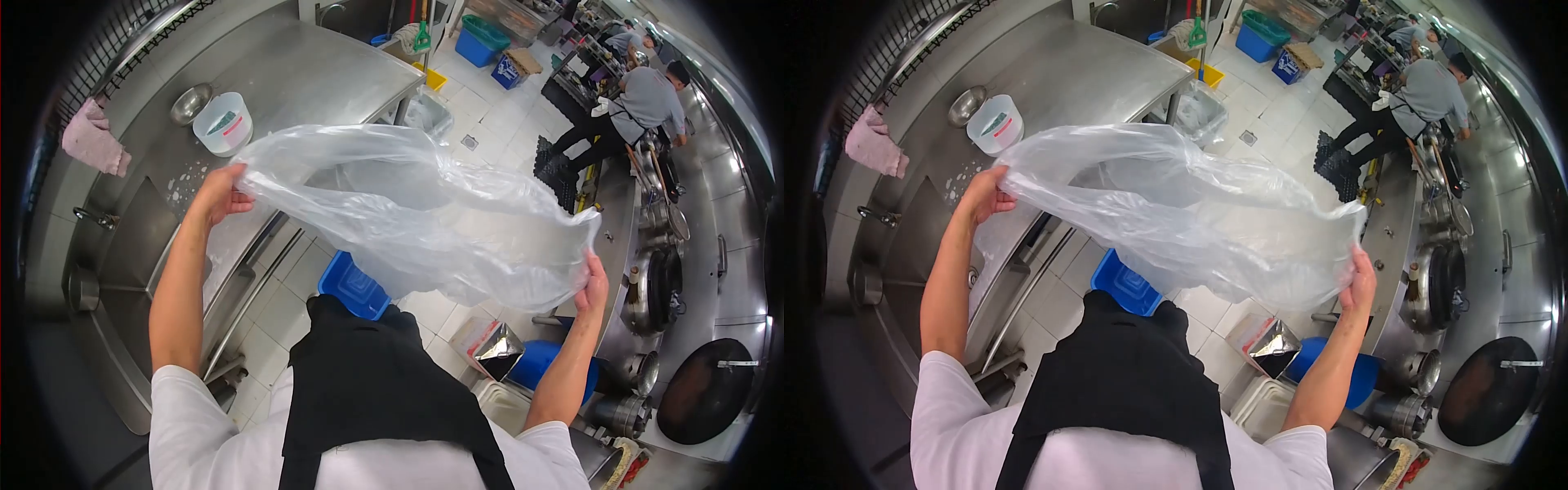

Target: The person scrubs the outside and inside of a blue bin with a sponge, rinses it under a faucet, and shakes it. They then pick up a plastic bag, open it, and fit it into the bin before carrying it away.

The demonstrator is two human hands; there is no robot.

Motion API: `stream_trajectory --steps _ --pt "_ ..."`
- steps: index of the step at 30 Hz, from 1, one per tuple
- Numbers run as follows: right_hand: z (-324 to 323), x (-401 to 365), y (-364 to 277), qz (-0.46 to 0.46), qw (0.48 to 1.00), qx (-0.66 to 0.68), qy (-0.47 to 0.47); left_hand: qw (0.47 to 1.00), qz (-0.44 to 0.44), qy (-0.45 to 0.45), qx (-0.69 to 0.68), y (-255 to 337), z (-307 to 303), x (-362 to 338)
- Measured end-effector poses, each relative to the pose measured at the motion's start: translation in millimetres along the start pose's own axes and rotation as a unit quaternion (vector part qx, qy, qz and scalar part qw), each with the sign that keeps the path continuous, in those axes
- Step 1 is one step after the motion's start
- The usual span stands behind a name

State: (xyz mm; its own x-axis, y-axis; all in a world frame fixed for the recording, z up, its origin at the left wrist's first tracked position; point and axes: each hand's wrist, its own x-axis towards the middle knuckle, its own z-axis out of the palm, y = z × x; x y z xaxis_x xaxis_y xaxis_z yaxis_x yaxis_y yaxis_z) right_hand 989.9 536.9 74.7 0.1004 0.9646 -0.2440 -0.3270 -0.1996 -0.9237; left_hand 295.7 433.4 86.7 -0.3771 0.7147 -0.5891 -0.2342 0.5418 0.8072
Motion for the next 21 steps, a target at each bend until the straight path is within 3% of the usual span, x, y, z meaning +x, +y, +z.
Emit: stream_trajectory --steps 4,7,9,13,16,17,18,20,21 --pt "-19.5 17.9 -18.1 0.012 1.0 -0.003 -0.014 0.993 0.078 -0.066 -0.054 26.2 -27.1 22.0" --pt "-12.0 21.6 -54.8 -0.048 0.996 0.076 0.011 0.977 0.134 -0.099 -0.136 70.5 -19.3 -8.3" --pt "-14.3 25.2 -63.8 -0.036 0.997 0.065 -0.038 0.957 0.153 -0.207 -0.137 82.5 -17.6 -19.4" --pt "-3.0 21.5 -85.2 -0.063 0.997 0.046 -0.018 0.949 0.191 -0.214 -0.129 102.0 -15.5 -38.5" --pt "-5.8 22.9 -89.0 -0.034 0.998 0.013 -0.042 0.961 0.199 -0.183 -0.059 105.1 -34.9 -33.4" --pt "-21.1 31.6 -82.8 -0.014 0.996 -0.07 -0.048 0.971 0.205 -0.108 0.053 100.4 -38.8 -25.2" --pt "-39.2 37.3 -79.4 -0.021 0.996 -0.068 -0.048 0.97 0.212 -0.11 0.053 96.2 -47.1 -15.6" --pt "-67.2 46.1 -76.8 0.029 0.966 -0.237 0.103 0.926 0.166 0.112 0.319 91.0 -64.3 1.4" --pt "-72.7 48.2 -73.7 0.023 0.967 -0.235 0.1 0.926 0.172 0.115 0.316 89.1 -64.8 4.3"
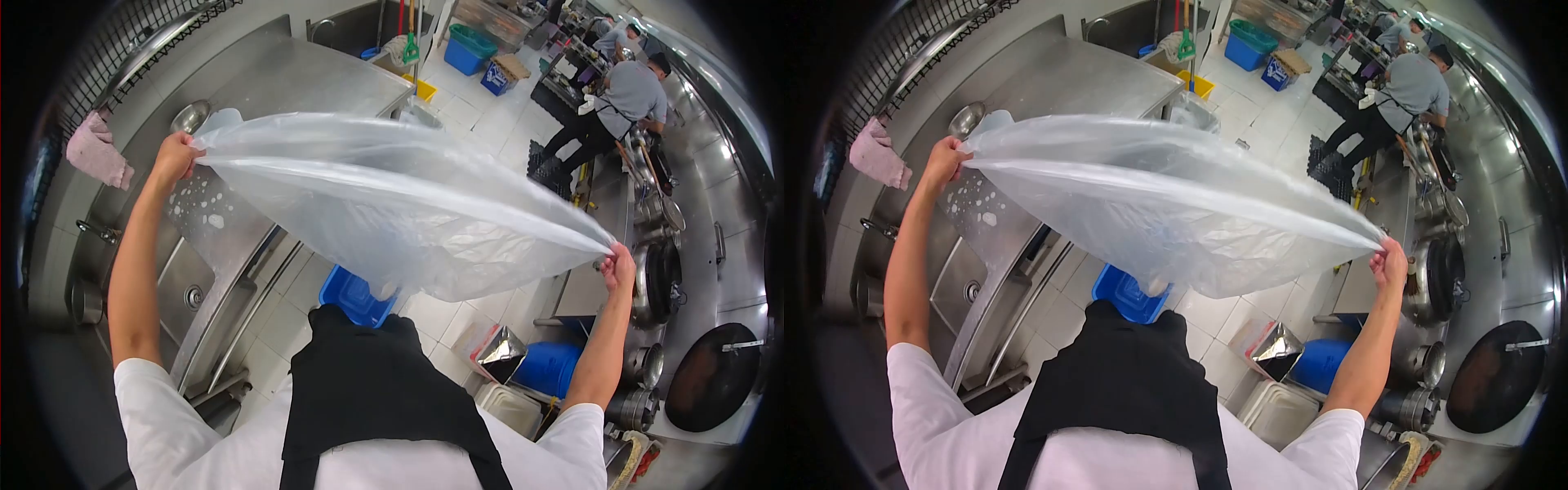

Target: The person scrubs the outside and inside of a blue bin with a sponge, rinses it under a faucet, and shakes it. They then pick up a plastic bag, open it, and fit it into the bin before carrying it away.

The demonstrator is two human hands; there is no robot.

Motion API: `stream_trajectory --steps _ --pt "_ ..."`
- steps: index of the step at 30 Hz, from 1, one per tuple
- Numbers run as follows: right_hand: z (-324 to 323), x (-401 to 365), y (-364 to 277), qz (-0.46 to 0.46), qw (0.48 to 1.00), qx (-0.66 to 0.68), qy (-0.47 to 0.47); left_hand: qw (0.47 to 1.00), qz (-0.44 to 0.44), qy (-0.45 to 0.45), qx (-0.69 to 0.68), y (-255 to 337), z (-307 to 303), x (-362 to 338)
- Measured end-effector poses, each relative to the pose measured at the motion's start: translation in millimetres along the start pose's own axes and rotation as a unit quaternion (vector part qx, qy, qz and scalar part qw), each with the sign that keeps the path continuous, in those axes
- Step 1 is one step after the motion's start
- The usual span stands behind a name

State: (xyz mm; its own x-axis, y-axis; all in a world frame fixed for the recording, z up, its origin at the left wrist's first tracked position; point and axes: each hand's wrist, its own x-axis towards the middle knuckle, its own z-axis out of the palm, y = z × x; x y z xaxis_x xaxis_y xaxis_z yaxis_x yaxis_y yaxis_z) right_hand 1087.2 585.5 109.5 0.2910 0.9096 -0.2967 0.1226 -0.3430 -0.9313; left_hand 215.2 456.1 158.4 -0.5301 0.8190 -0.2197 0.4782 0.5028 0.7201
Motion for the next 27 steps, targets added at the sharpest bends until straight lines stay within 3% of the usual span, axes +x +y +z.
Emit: stream_trajectory --steps 2,3,6,7,9,12,16,17,18,19,21,22,23,25,26,27 --pt "-4.4 4.9 6.1 -0.053 0.99 0.123 0.055 0.993 0.025 0.113 0.014 -4.5 2.2 0.6" --pt "6.7 -0.8 0.8 -0.059 0.989 0.126 0.054 0.993 0.03 0.117 0.012 -1.7 4.0 -2.1" --pt "47.9 -30.5 -15.9 -0.052 0.988 0.13 -0.064 0.983 -0.036 -0.12 -0.13 17.7 7.4 -21.3" --pt "46.9 -31.3 -19.9 -0.055 0.988 0.133 -0.063 0.984 -0.032 -0.119 -0.13 21.4 5.5 -26.0" --pt "46.5 -33.6 -26.5 -0.11 0.974 0.171 -0.099 0.938 0.014 -0.225 -0.263 29.1 2.9 -34.3" --pt "51.3 -41.0 -36.1 -0.093 0.98 0.139 -0.107 0.908 0.013 -0.236 -0.346 48.1 6.7 -55.1" --pt "52.5 -43.3 -42.2 -0.081 0.985 0.106 -0.108 0.939 0.017 -0.226 -0.258 15.4 4.9 -17.4" --pt "48.2 -39.0 -41.1 -0.073 0.996 0.027 -0.047 0.986 0.047 -0.118 -0.11 8.2 2.6 -9.3" --pt "42.3 -34.1 -38.2 -0.064 0.997 -0.052 0.015 0.996 0.075 -0.005 0.043 0.9 -0.6 -1.7" --pt "36.3 -28.9 -32.9 -0.065 0.996 -0.051 0.016 0.996 0.076 -0.004 0.042 -7.6 -5.6 5.8" --pt "31.7 -22.1 -30.6 -0.042 0.987 -0.138 0.078 0.993 0.015 0.058 -0.104 -6.2 -13.6 9.1" --pt "29.7 -18.2 -29.7 -0.058 0.985 -0.135 0.085 0.994 0.018 0.088 -0.061 -8.3 -11.6 9.3" --pt "30.7 -20.6 -33.5 -0.059 0.986 -0.134 0.085 0.994 0.018 0.089 -0.061 -9.0 -12.1 8.6" --pt "32.7 -25.5 -39.3 -0.135 0.988 0.062 0.034 0.998 0.028 0.031 -0.056 -7.4 -14.2 10.5" --pt "28.8 -24.6 -39.7 -0.132 0.987 0.095 -0.008 0.998 0.031 0.029 -0.055 -4.1 -15.1 8.2" --pt "34.6 -31.0 -42.2 -0.132 0.987 0.096 -0.007 0.983 0.037 -0.069 -0.165 1.6 -17.4 1.1"
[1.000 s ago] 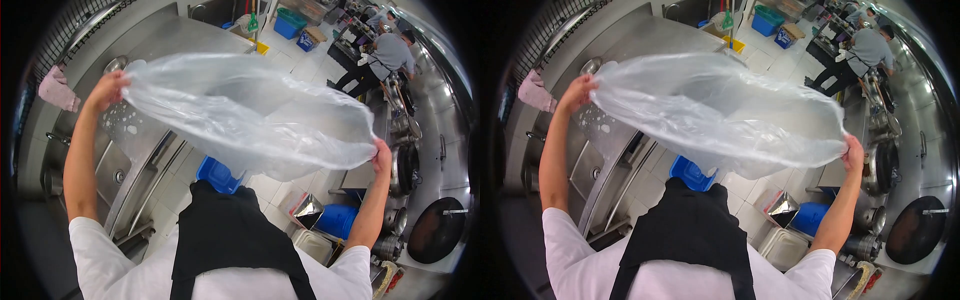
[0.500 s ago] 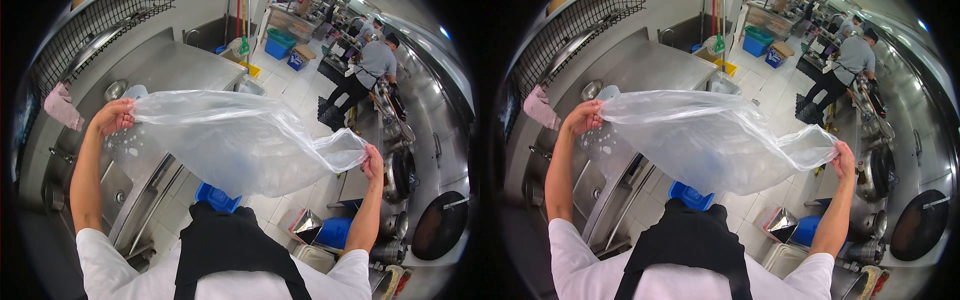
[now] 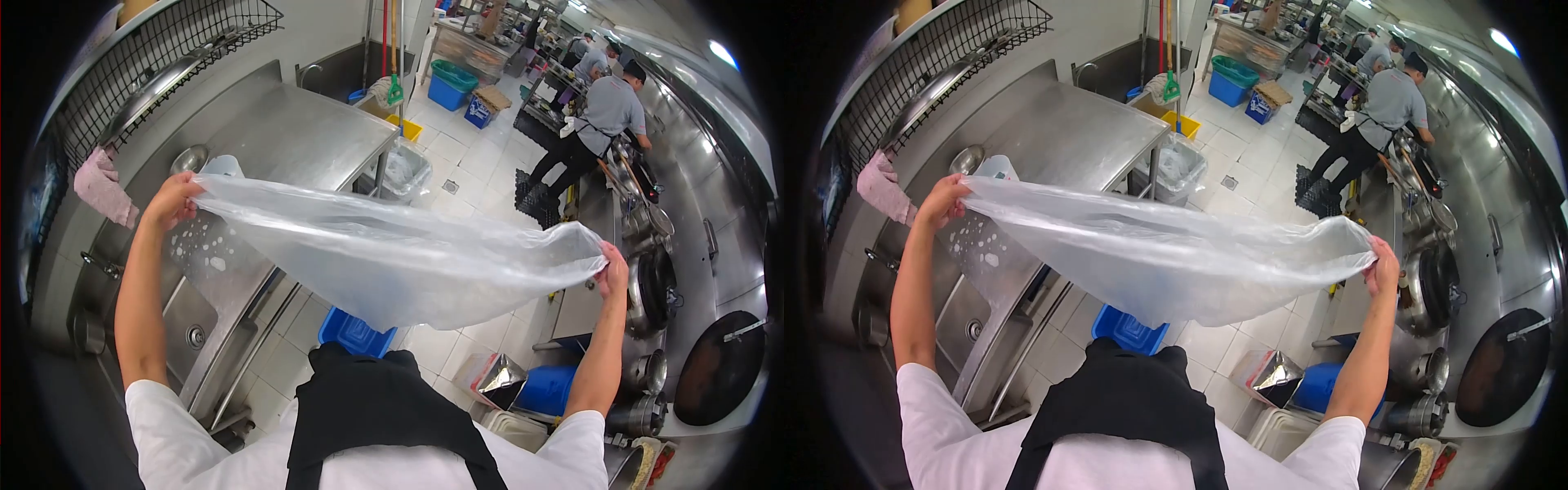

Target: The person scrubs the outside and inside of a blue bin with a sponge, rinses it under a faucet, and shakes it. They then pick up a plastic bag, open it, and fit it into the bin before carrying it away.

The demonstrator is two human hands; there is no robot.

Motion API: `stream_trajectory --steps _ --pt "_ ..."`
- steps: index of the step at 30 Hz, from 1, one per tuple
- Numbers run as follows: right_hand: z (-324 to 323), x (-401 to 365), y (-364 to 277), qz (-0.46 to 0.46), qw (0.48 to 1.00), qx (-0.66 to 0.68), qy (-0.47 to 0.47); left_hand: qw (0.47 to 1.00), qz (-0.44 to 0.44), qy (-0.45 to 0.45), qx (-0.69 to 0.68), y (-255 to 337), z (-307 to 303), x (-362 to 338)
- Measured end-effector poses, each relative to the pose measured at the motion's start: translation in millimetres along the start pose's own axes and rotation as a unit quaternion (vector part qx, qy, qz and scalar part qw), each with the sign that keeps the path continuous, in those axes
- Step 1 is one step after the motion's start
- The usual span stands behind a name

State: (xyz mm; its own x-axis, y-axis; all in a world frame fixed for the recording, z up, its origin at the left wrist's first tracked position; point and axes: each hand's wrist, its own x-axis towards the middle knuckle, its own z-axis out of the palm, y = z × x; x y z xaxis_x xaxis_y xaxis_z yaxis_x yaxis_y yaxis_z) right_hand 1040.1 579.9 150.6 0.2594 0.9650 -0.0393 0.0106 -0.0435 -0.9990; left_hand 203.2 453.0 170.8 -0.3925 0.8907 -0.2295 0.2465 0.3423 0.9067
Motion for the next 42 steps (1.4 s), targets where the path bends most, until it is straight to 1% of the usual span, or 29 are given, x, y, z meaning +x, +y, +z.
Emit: stream_trajectory --steps 1,2,3,4,7,9,10,12,14,18,20,21,22,23,24,25,26,27,28,29,31,32,34,35,36,38,39,41,42 --pt "8.6 -5.0 -2.6 0.029 0.998 0.039 -0.028 0.989 -0.002 -0.093 -0.115 6.4 0.8 -7.8" --pt "18.6 -10.6 -9.1 0.058 0.994 0.077 -0.057 0.989 -0.001 -0.091 -0.116 12.9 3.6 -15.8" --pt "21.3 -19.6 -18.9 0.071 0.989 0.082 -0.097 0.977 0.009 -0.128 -0.17 20.3 8.6 -24.7" --pt "21.9 -20.6 -22.0 0.072 0.989 0.082 -0.098 0.961 0.018 -0.164 -0.223 25.5 12.4 -32.5" --pt "16.0 -20.5 -20.6 0.083 0.987 0.071 -0.115 0.946 0.016 -0.201 -0.255 37.5 19.5 -47.4" --pt "11.0 -16.5 -17.4 0.109 0.983 0.006 -0.144 0.95 0.024 -0.206 -0.234 27.7 9.8 -38.7" --pt "10.8 -15.8 -14.6 0.109 0.984 0.008 -0.143 0.954 0.031 -0.208 -0.216 21.9 5.3 -34.3" --pt "13.9 -15.9 -10.5 0.111 0.985 -0.079 -0.103 0.963 0.021 -0.192 -0.185 23.3 6.5 -35.0" --pt "19.3 -18.4 -8.1 0.102 0.987 -0.045 -0.12 0.972 0.01 -0.176 -0.155 23.2 11.9 -37.9" --pt "49.1 -35.7 -9.0 0.072 0.983 0.042 -0.164 0.967 -0.038 -0.16 -0.193 1.8 47.4 -34.9" --pt "58.9 -36.5 -1.4 0.048 0.985 0.033 -0.162 0.979 -0.071 -0.139 -0.128 -26.7 56.6 -17.9" --pt "59.9 -35.7 1.5 0.025 0.986 0.021 -0.162 0.987 -0.096 -0.102 -0.075 -30.5 61.9 -14.4" --pt "58.4 -34.4 2.6 0.029 0.987 0.022 -0.157 0.987 -0.098 -0.107 -0.071 -37.5 61.8 -10.4" --pt "56.2 -32.4 3.6 0.019 0.99 -0.087 -0.111 0.993 0.005 -0.016 0.116 -47.0 56.2 -5.6" --pt "53.2 -30.0 5.2 0.011 0.979 -0.193 -0.065 0.945 0.112 0.075 0.296 -50.2 51.7 -4.9" --pt "42.5 -20.9 19.5 -0.018 0.968 -0.25 -0.029 0.899 0.143 0.153 0.385 -52.2 42.9 -6.6" --pt "36.7 -20.4 28.1 -0.011 0.969 -0.248 -0.021 0.888 0.16 0.196 0.384 -59.5 32.7 -4.7" --pt "30.9 -21.2 34.0 -0.003 0.957 -0.291 0.018 0.876 0.178 0.239 0.38 -70.7 15.6 0.9" --pt "24.3 -21.9 39.8 0.004 0.941 -0.334 0.058 0.905 0.163 0.241 0.309 -100.7 -14.3 20.3" --pt "18.0 -21.3 51.7 0.011 0.94 -0.334 0.07 0.931 0.145 0.239 0.235 -127.8 -34.8 36.8" --pt "5.1 -22.8 74.0 -0.038 0.938 -0.342 0.044 0.978 -0.009 0.19 0.084 -128.9 -39.9 28.4" --pt "5.5 -28.1 74.0 -0.033 0.937 -0.344 0.052 0.98 -0.008 0.18 0.086 -127.8 -34.0 26.5" --pt "19.3 -37.2 75.0 0.045 0.967 -0.24 0.07 0.979 -0.084 0.184 -0.003 -122.5 -27.3 17.0" --pt "18.1 -36.0 77.0 0.067 0.97 -0.227 0.056 0.984 -0.122 0.128 -0.014 -107.2 -22.5 7.7" --pt "19.1 -35.7 73.4 0.066 0.971 -0.226 0.052 0.984 -0.123 0.131 -0.014 -99.2 -22.3 3.8" --pt "20.4 -36.4 58.3 0.103 0.993 -0.029 0.053 0.984 -0.103 0.035 -0.142 -83.4 -24.1 -1.5" --pt "23.9 -42.0 43.9 0.102 0.993 -0.027 0.049 0.984 -0.101 0.04 -0.143 -65.2 -18.9 -9.8" --pt "30.9 -55.9 7.2 0.05 0.993 0.106 -0.011 0.981 -0.028 0.025 -0.188 -23.0 -10.5 -29.3" --pt "30.8 -56.1 -5.7 0.045 0.993 0.109 -0.016 0.981 -0.022 0.03 -0.19 -11.9 -18.2 -31.5"
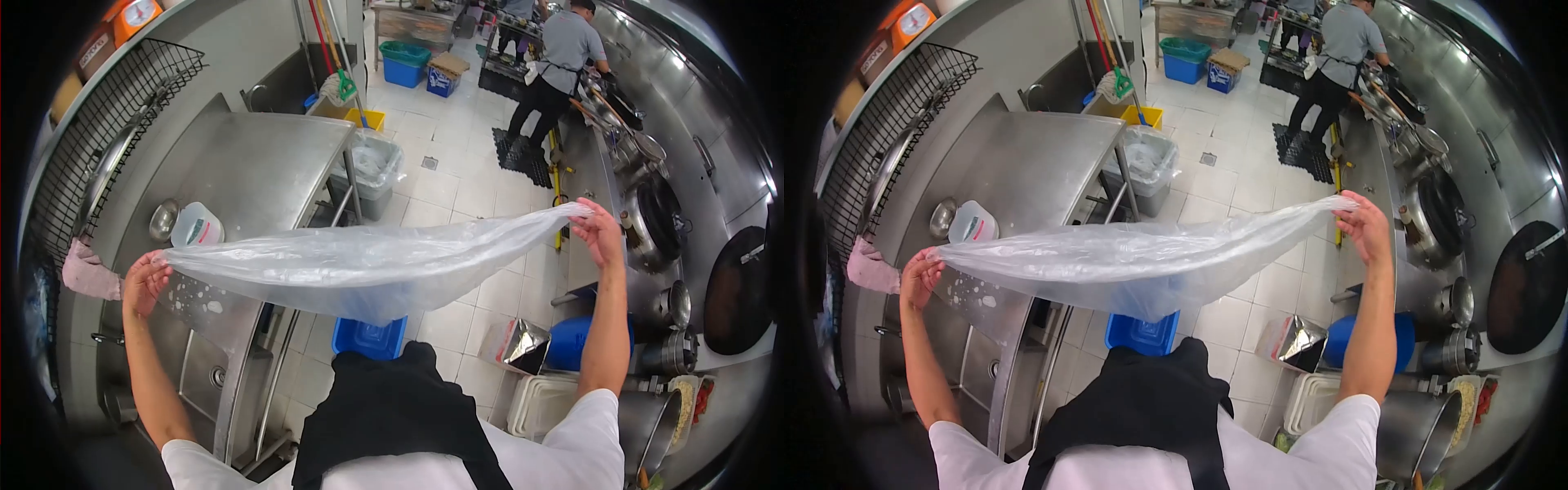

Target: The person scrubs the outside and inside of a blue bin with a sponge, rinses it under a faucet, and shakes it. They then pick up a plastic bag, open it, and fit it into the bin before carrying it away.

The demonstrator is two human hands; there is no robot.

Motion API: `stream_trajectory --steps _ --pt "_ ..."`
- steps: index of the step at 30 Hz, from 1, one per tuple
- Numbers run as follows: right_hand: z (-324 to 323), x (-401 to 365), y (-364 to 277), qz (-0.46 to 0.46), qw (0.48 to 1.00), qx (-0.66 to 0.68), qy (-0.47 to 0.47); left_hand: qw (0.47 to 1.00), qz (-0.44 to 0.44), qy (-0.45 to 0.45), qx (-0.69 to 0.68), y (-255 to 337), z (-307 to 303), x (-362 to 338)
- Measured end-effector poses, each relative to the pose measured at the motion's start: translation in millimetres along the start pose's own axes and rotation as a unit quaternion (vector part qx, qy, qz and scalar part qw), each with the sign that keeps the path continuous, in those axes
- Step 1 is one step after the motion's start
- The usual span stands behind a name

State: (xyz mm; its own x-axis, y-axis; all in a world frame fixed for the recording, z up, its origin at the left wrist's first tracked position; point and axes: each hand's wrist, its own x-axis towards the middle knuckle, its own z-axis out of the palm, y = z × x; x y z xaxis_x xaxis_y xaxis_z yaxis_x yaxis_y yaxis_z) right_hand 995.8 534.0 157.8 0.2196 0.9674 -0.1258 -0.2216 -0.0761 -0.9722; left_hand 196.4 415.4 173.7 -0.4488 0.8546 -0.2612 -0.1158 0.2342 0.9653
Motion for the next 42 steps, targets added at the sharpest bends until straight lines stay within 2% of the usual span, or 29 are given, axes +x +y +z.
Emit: stream_trajectory --steps 2,3,4,5,6,7,8,9,10,11,12,14,15,17,18,21,23,25,27,29,31,32,35,37,39,42 --pt "-6.3 3.9 -23.9 -0.076 0.996 -0.05 -0.01 0.992 0.099 -0.025 0.078 21.5 -10.1 -1.4" --pt "-15.7 8.5 -35.3 -0.081 0.995 -0.048 -0.014 0.987 0.14 -0.037 0.076 29.7 -29.3 6.1" --pt "-29.8 13.9 -47.3 -0.154 0.987 -0.043 -0.033 0.986 0.146 -0.035 0.074 39.2 -48.2 13.2" --pt "-39.3 18.1 -58.9 -0.227 0.972 -0.037 -0.052 0.971 0.199 -0.009 0.133 49.1 -65.5 20.1" --pt "-44.6 17.0 -66.4 -0.262 0.963 -0.028 -0.05 0.949 0.251 0.018 0.191 56.6 -74.8 24.3" --pt "-50.1 19.1 -64.6 -0.291 0.956 -0.02 -0.02 0.942 0.258 0.076 0.199 56.8 -81.6 29.2" --pt "-53.1 19.2 -60.9 -0.318 0.948 -0.013 0.008 0.942 0.26 0.081 0.196 44.1 -73.4 28.2" --pt "-33.5 6.4 -54.2 -0.321 0.947 -0.012 0.001 0.954 0.298 0.013 -0.039 21.0 -51.8 24.3" --pt "4.4 -14.3 -41.2 -0.284 0.955 0.089 -0.007 0.906 0.322 -0.056 -0.269 1.9 -27.8 17.9" --pt "25.5 -26.7 -33.0 -0.241 0.952 0.189 -0.015 0.909 0.3 -0.14 -0.254 -9.2 6.0 4.7" --pt "25.7 -25.1 -24.1 -0.242 0.951 0.191 -0.021 0.905 0.274 -0.224 -0.236 -20.4 29.3 -1.6" --pt "21.5 -12.3 9.8 -0.274 0.95 0.11 -0.101 0.953 0.281 -0.092 -0.07 -58.2 32.4 24.0" --pt "7.9 2.8 19.2 -0.269 0.952 0.108 -0.101 0.954 0.276 -0.091 -0.07 -56.5 31.2 26.3" --pt "-33.8 43.0 16.5 -0.159 0.986 0.001 -0.049 0.96 0.228 -0.071 -0.144 -40.1 33.3 36.6" --pt "-41.2 46.3 9.8 -0.16 0.986 -0.001 -0.052 0.96 0.229 -0.069 -0.146 -27.4 34.5 29.0" --pt "-47.8 29.2 -3.7 -0.206 0.974 0.059 -0.072 0.925 0.309 -0.109 -0.194 9.1 25.0 -0.8" --pt "-13.5 -12.6 -17.2 -0.161 0.957 0.152 -0.186 0.919 0.282 -0.133 -0.241 -8.3 21.0 -6.3" --pt "8.0 -25.4 -23.7 -0.166 0.949 0.187 -0.194 0.91 0.255 -0.156 -0.287 -20.3 17.4 -11.7" --pt "5.6 -25.1 -26.3 -0.173 0.941 0.219 -0.192 0.928 0.249 -0.173 -0.217 -27.4 20.1 -12.0" --pt "-11.5 -3.7 -25.3 -0.195 0.967 0.079 -0.143 0.934 0.246 -0.185 -0.183 -26.1 23.5 -10.3" --pt "-41.7 22.1 -12.4 -0.206 0.97 0.058 -0.117 0.952 0.243 -0.145 -0.113 -15.9 20.5 -13.6" --pt "-49.5 29.9 -8.5 -0.215 0.971 0.038 -0.092 0.952 0.244 -0.145 -0.113 -15.6 12.9 -11.9" --pt "-37.8 16.7 -10.3 -0.23 0.969 0.062 -0.064 0.944 0.267 -0.066 -0.181 -13.3 -2.3 -16.0" --pt "-23.0 2.2 -11.2 -0.238 0.967 0.075 -0.047 0.945 0.258 -0.07 -0.189 -8.3 6.6 -29.8" --pt "8.2 -25.8 -21.2 -0.202 0.967 0.139 -0.072 0.945 0.251 -0.075 -0.198 -13.0 6.1 -34.5" --pt "-43.1 -3.6 5.7 -0.226 0.965 0.089 -0.098 0.949 0.259 -0.072 -0.164 -44.9 -21.1 -26.6"
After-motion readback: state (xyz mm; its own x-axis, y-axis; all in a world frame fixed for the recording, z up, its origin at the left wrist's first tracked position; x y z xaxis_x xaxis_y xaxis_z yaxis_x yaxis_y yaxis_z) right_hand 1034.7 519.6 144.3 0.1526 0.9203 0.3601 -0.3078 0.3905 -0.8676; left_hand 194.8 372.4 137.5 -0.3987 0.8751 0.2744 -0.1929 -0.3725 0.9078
